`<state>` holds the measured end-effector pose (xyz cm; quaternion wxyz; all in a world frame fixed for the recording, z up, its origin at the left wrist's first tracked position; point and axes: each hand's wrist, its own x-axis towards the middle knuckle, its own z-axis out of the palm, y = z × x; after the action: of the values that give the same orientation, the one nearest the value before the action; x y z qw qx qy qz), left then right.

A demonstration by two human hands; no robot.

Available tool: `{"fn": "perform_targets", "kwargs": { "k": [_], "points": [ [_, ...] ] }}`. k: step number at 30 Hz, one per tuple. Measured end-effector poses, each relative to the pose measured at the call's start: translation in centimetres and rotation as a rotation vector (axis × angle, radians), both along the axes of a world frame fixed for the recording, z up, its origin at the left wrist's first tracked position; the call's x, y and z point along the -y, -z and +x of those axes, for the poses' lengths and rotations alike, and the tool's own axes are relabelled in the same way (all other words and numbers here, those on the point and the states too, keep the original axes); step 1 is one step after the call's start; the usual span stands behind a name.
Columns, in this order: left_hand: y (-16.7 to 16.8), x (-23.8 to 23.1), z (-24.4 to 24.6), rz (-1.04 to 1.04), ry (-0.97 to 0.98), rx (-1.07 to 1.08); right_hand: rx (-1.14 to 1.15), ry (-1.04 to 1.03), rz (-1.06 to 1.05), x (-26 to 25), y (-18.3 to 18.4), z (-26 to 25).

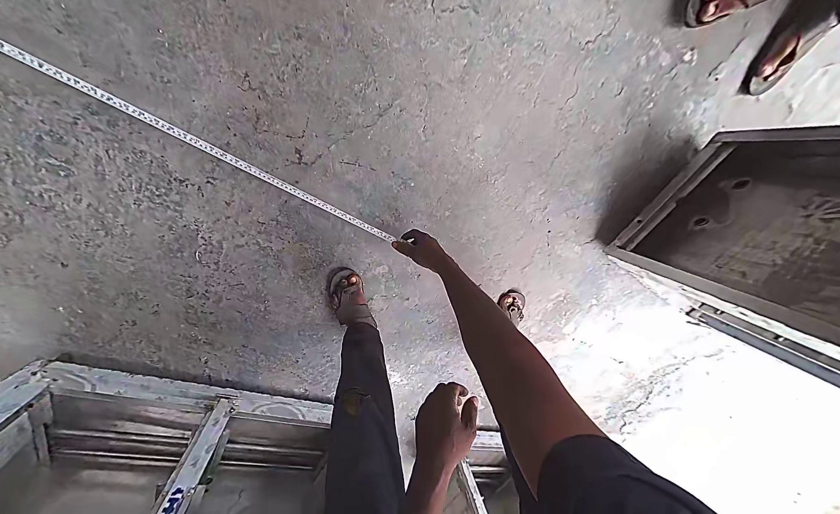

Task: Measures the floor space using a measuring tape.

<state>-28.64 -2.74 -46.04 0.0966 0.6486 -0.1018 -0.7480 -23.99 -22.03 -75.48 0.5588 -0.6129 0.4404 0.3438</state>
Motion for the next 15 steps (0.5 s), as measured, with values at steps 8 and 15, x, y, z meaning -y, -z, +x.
{"fn": "perform_targets", "kwargs": {
  "k": [8, 15],
  "points": [
    [0.3, -0.2, -1.7, -0.016, -0.001, -0.002, 0.027, 0.075, 0.074, 0.2, 2.1, -4.9],
    [0.2, 0.3, -2.6, -0.059, -0.040, 0.028, 0.097, 0.219, 0.159, -0.4, 2.9, -5.6]
  ]
}}
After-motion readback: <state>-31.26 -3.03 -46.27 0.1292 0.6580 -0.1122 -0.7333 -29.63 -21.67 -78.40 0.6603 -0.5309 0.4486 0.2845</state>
